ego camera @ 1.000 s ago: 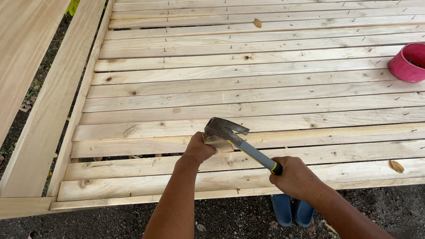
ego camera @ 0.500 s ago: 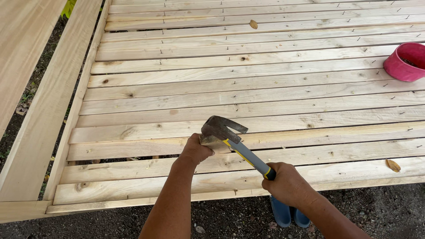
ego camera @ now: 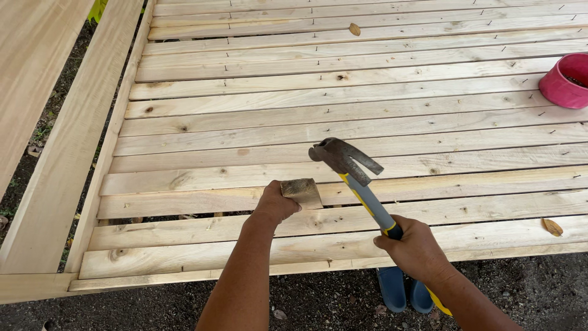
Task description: The person hammers nails into the wooden slats of a large slatted frame using a claw hammer, holding a small wood block in the other hand. They reposition the block and move along the frame, driving nails into different slats across the surface.
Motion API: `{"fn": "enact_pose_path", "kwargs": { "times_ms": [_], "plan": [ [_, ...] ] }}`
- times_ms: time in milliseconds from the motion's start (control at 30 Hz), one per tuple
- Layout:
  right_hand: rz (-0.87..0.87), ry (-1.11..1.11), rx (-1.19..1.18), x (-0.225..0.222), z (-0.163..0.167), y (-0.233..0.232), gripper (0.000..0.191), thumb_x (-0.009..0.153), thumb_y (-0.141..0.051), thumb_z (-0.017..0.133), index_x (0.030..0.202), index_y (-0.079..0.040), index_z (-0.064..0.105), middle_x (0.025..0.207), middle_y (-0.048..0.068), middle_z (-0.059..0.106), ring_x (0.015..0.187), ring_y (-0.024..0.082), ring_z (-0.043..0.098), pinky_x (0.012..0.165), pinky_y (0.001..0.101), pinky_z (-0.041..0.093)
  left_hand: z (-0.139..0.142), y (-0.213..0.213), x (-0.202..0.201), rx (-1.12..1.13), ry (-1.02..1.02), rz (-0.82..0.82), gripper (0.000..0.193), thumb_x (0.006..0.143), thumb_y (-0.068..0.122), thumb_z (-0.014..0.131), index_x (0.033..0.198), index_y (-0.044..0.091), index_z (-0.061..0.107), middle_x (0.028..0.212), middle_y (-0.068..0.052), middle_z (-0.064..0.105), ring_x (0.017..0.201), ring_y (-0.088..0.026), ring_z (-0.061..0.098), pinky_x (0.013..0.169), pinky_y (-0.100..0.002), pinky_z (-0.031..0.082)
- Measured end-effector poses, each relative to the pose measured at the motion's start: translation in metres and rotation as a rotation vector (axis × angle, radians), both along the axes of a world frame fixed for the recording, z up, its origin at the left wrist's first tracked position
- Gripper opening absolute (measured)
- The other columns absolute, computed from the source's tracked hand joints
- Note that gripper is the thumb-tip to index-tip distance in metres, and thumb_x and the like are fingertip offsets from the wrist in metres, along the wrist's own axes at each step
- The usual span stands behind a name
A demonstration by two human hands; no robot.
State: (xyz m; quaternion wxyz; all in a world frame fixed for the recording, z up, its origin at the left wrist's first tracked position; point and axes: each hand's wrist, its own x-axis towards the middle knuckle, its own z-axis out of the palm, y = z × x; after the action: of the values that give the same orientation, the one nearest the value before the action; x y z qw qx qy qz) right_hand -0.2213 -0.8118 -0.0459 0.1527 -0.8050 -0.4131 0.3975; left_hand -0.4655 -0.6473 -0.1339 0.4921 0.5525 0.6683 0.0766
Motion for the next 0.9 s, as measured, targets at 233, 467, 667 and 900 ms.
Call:
{"fn": "enact_pose_path", "kwargs": {
  "times_ms": [233, 467, 667, 900],
  "plan": [
    [-0.272, 0.336, 0.406, 0.028, -0.042, -0.022, 0.013, 0.085, -0.008, 0.075, 0.082, -0.003, 0.064, 0.057, 0.003, 0.054, 0.049, 0.011, 0.048, 0.046, 0.0318, 0.042, 0.008, -0.001, 0.001, -0.053, -0.009, 0.017, 0.062, 0.078, 0.015, 0.083, 0.131, 0.006, 0.055, 0.105, -0.014, 0.074, 0.09, -0.025, 0.073, 0.076, -0.04, 0.06],
    [-0.291, 0.215, -0.195, 0.017, -0.126, -0.014, 0.015, 0.091, -0.013, 0.073, 0.087, -0.001, 0.064, 0.058, 0.008, 0.055, 0.046, 0.019, 0.053, 0.045, 0.0363, 0.047, 0.006, 0.002, 0.001, -0.013, -0.005, -0.002, 0.065, 0.076, 0.014, 0.085, 0.132, 0.005, 0.053, 0.103, -0.014, 0.074, 0.09, -0.023, 0.073, 0.076, -0.039, 0.06],
    [-0.439, 0.368, 0.108, 0.02, -0.137, -0.015, 0.019, 0.089, -0.014, 0.073, 0.086, 0.002, 0.063, 0.056, 0.008, 0.053, 0.043, 0.017, 0.049, 0.043, 0.035, 0.045, 0.002, 0.003, 0.003, -0.007, 0.0, -0.019, 0.068, 0.077, 0.015, 0.085, 0.135, 0.006, 0.051, 0.106, -0.014, 0.073, 0.09, -0.022, 0.072, 0.077, -0.037, 0.06],
    [-0.371, 0.291, -0.047, -0.011, -0.15, -0.026, 0.014, 0.089, -0.013, 0.073, 0.092, -0.004, 0.063, 0.057, 0.007, 0.057, 0.045, 0.017, 0.053, 0.044, 0.0357, 0.047, 0.003, 0.003, 0.0, -0.017, -0.022, 0.018, 0.067, 0.076, 0.013, 0.085, 0.134, 0.005, 0.052, 0.104, -0.014, 0.074, 0.089, -0.024, 0.073, 0.075, -0.039, 0.06]
  ]
}}
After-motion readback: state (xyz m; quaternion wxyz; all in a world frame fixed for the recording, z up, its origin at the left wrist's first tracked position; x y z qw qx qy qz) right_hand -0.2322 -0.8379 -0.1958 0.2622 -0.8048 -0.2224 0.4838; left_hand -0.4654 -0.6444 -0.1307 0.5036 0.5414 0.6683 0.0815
